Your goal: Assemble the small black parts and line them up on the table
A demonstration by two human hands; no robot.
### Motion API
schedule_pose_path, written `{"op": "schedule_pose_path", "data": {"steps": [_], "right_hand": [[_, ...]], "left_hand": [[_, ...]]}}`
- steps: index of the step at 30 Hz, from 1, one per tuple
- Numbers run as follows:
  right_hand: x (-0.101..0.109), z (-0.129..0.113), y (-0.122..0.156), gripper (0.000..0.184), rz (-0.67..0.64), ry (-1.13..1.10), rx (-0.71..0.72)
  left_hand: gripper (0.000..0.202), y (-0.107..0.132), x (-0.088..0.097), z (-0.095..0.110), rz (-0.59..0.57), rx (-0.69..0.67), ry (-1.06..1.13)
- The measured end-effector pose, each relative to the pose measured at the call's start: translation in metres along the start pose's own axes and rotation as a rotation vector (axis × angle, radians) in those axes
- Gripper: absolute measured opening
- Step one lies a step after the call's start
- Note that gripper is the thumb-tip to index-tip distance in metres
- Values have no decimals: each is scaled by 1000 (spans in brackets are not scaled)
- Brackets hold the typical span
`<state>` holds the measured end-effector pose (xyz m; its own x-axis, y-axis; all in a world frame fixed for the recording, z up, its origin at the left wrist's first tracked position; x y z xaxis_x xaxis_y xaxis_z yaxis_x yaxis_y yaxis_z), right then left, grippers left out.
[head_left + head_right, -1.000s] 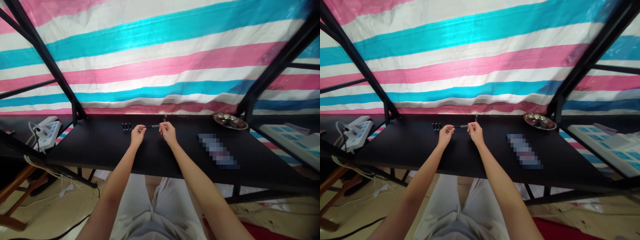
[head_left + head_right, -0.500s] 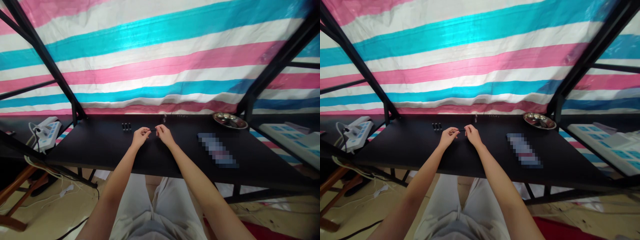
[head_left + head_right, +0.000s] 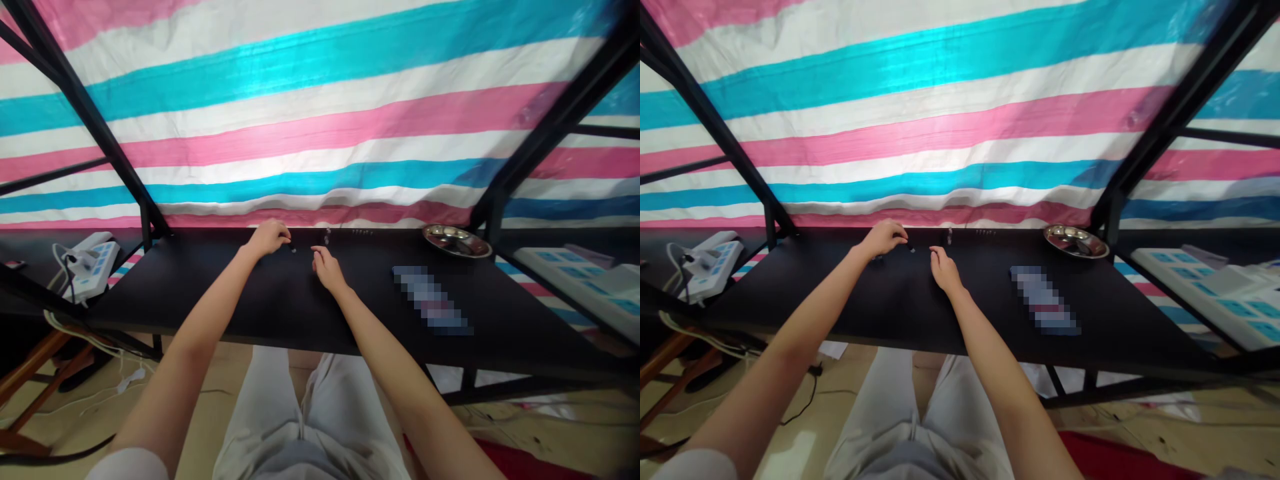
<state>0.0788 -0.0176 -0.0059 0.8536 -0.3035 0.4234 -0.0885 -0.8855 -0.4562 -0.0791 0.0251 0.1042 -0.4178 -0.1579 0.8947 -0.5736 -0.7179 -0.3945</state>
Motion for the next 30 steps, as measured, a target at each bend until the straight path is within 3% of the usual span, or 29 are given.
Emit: {"op": "schedule_pose_path", "data": {"steps": [4,7,16,30], "right_hand": [[3,3,0,38,31,21,-21],[3,4,0,37,26,26,-19],[4,3,1,38,35,25,-35],[5,3,0,38,37,10,-41]], "left_hand": [[7,-11,3,-25,-238,66,-304],[7,-6,-3,-40,-318,138,-357],[6,0,-10,-68,-284,231,-290],[4,1,-14,-72,-280,237,-259]]}}
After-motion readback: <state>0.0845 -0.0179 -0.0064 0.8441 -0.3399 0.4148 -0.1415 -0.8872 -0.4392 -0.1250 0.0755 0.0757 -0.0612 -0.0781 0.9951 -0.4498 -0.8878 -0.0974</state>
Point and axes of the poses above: each hand's wrist, its own y-axis away from the middle knuckle, its own x-axis out of the back of the hand, z = x × y, the point moved 5 cm from there along -y, towards the middle knuckle, and after that the axes turned 4 degrees about z, right-handed, at the moved point
